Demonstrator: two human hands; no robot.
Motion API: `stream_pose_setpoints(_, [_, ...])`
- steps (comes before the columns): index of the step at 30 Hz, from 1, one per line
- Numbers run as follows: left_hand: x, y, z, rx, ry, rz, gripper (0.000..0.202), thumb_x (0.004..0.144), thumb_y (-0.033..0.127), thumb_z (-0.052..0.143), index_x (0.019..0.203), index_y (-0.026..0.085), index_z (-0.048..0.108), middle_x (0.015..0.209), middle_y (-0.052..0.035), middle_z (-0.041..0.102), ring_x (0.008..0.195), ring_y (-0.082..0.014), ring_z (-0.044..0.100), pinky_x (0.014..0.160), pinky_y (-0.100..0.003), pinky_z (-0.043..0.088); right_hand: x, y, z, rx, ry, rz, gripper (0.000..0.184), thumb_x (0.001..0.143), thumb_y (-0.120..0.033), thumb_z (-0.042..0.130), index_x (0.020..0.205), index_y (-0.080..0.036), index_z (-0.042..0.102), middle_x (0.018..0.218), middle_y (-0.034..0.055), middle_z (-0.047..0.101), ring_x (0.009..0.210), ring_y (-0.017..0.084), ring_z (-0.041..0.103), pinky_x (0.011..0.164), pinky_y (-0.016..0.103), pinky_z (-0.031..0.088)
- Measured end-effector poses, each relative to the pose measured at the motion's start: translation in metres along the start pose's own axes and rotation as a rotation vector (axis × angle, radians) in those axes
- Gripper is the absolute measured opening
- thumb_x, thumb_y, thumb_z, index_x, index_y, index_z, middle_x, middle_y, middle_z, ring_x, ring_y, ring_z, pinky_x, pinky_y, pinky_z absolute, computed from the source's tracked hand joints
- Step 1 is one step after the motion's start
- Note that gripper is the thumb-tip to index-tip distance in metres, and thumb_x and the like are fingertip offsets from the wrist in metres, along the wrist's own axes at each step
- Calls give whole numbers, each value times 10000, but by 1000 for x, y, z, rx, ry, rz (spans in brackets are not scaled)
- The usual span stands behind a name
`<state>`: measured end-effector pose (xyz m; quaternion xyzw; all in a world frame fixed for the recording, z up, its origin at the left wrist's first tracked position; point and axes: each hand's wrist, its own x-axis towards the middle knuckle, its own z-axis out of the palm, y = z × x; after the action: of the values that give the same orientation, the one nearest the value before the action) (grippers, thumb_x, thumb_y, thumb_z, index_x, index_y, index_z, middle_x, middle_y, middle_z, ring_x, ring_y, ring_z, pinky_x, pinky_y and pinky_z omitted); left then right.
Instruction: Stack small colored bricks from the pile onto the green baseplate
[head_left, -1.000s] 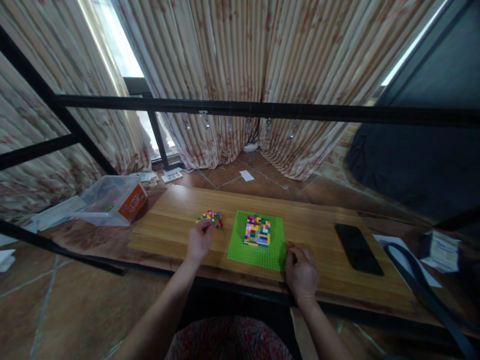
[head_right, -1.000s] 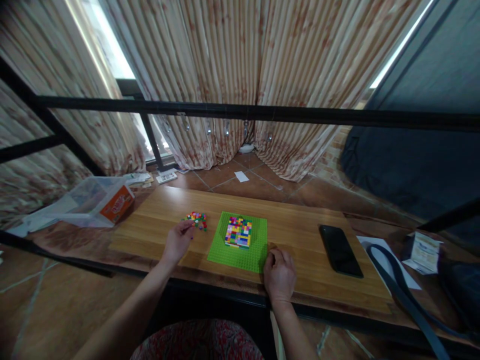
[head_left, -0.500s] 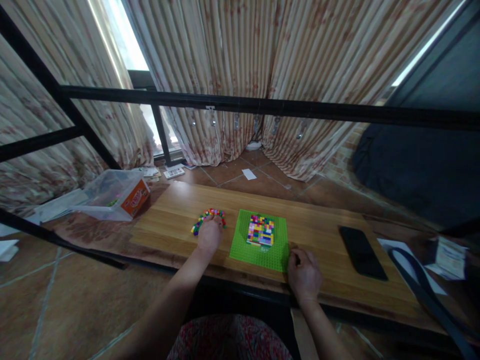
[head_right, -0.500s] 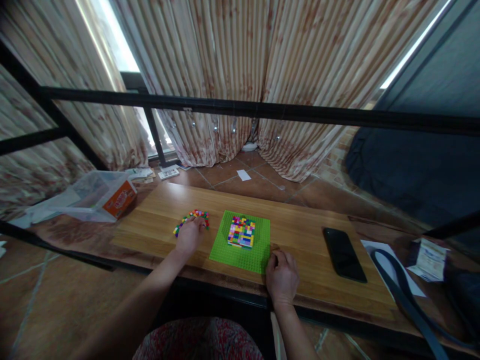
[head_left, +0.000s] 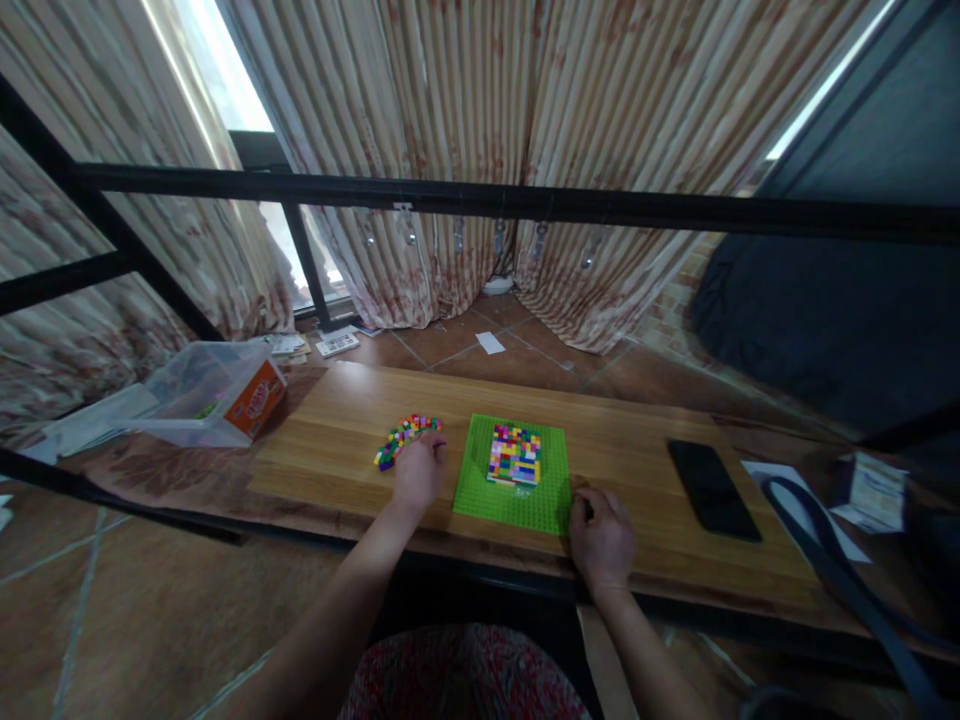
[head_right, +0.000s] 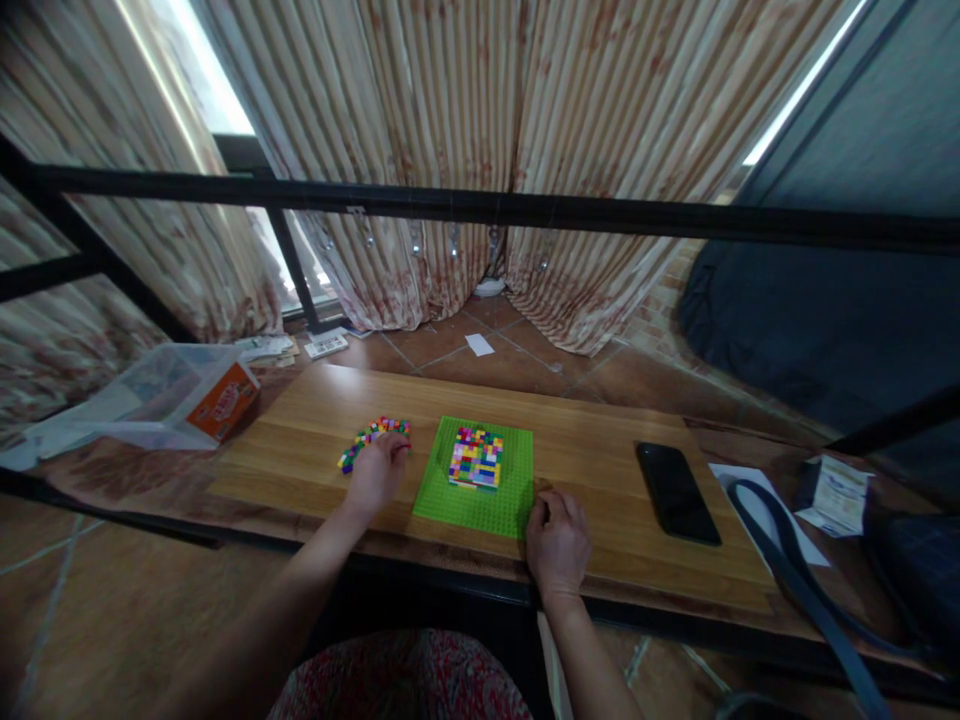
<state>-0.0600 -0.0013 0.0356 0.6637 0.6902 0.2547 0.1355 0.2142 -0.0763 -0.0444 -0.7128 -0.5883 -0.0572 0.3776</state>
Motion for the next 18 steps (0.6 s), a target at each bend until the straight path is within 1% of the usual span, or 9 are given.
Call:
stream_pose_setpoints(3, [-4, 12, 7, -220, -8, 96, 194, 879, 139, 515, 879, 195, 701, 885, -37, 735, 826, -157, 668, 787, -266, 507, 0, 0, 0, -4, -16, 7, 311, 935, -301, 414, 873, -176, 692, 927, 111, 696, 886, 235, 595, 823, 335, 439])
stream_pose_setpoints(5, [-6, 21, 12, -298, -17, 151, 180, 878, 142, 533, 880, 200, 704, 880, -23, 735, 816, -142, 665, 789, -255, 506, 1, 0, 0, -7, -15, 10, 308, 935, -302, 417, 874, -176, 691, 928, 112, 695, 878, 233, 596, 819, 334, 441])
stream_pose_setpoints(7, [-6, 28, 17, -331, -32, 182, 167, 874, 144, 555, 892, 204, 711, 887, -18, 736, 801, -137, 663, 792, -257, 511, 1, -1, 0, -7, -10, 6, 305, 934, -301, 420, 869, -175, 690, 924, 113, 694, 867, 232, 595, 815, 335, 443])
stream_pose_setpoints(10, [-5, 36, 21, -342, -56, 194, 175, 861, 134, 576, 901, 217, 725, 895, -11, 739, 793, -138, 665, 791, -259, 519, 1, -1, 0, -4, -8, 4, 298, 934, -290, 422, 864, -178, 690, 932, 111, 696, 876, 230, 595, 816, 333, 444])
stream_pose_setpoints(14, [-3, 40, 25, -345, -66, 180, 190, 847, 118, 592, 896, 228, 739, 909, -8, 742, 807, -136, 669, 797, -250, 520, 1, 0, 2, -14, -2, 2, 296, 937, -286, 424, 868, -177, 690, 944, 111, 697, 895, 230, 593, 820, 331, 444])
stream_pose_setpoints(18, [-1, 42, 29, -393, -80, 168, 204, 843, 101, 587, 876, 229, 741, 910, -5, 748, 830, -132, 679, 808, -242, 518, 0, 0, 1, -7, 3, -8, 300, 940, -281, 416, 872, -175, 689, 946, 111, 695, 899, 228, 593, 839, 334, 444])
